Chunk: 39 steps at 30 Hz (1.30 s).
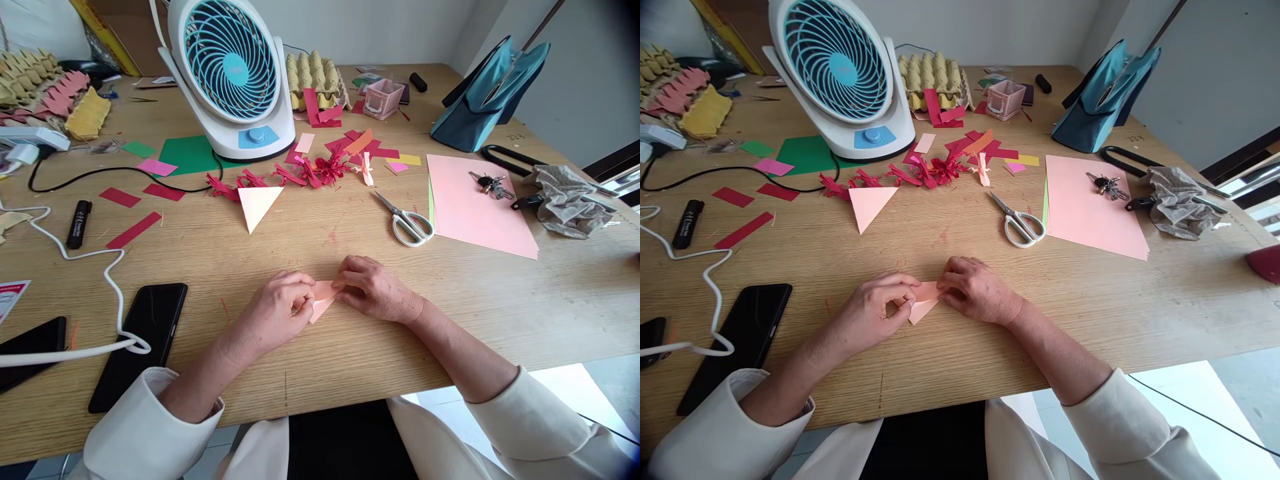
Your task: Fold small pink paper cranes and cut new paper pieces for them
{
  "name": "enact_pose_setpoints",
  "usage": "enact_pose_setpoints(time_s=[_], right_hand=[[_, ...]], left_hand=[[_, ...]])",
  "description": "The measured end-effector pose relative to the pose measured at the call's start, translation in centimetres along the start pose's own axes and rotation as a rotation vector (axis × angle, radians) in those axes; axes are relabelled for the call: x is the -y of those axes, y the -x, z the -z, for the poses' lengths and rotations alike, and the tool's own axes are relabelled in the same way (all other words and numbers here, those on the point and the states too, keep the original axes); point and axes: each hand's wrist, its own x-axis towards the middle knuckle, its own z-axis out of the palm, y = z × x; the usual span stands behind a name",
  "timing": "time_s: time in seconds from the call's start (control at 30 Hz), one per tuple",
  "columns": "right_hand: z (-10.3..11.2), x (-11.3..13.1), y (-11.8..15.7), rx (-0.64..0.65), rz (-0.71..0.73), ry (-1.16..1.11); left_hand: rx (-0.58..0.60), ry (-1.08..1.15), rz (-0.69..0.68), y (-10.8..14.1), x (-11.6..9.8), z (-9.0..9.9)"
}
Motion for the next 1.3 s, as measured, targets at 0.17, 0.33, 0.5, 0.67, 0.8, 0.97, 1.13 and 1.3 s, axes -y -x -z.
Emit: enact_pose_setpoints(time_s=[0.17, 0.33, 0.5, 0.67, 0.8, 0.97, 1.13, 1.3], right_hand=[[0.0, 0.1, 0.0, -0.008, 0.007, 0.002], [-0.3, 0.2, -0.1, -0.014, 0.007, -0.006], [-0.5, 0.3, -0.2, -0.023, 0.005, 0.007], [-0.7, 0.2, -0.2, -0.032, -0.005, 0.024], [-0.9, 0.2, -0.2, -0.038, -0.02, 0.028], [-0.9, 0.4, -0.4, -0.041, -0.059, 0.014], [-0.7, 0.6, -0.5, -0.072, -0.102, -0.048], [-0.6, 0.6, -0.5, -0.095, -0.121, -0.134]], left_hand=[[0.005, -0.027, -0.033, 0.0, 0.1, 0.1], [0.019, -0.041, -0.027, -0.1, -0.3, 0.4], [0.047, -0.052, -0.015, -0.2, -0.4, 0.5], [0.036, -0.081, -0.015, 0.0, -0.4, -0.1], [0.006, -0.075, 0.009, 0.2, -0.4, -0.6], [-0.033, 0.0, 0.072, 0.2, -0.3, -0.8], [-0.059, 0.037, 0.1, -0.1, 0.1, -1.0], [-0.046, 0.054, 0.131, -0.3, 0.2, -0.8]])
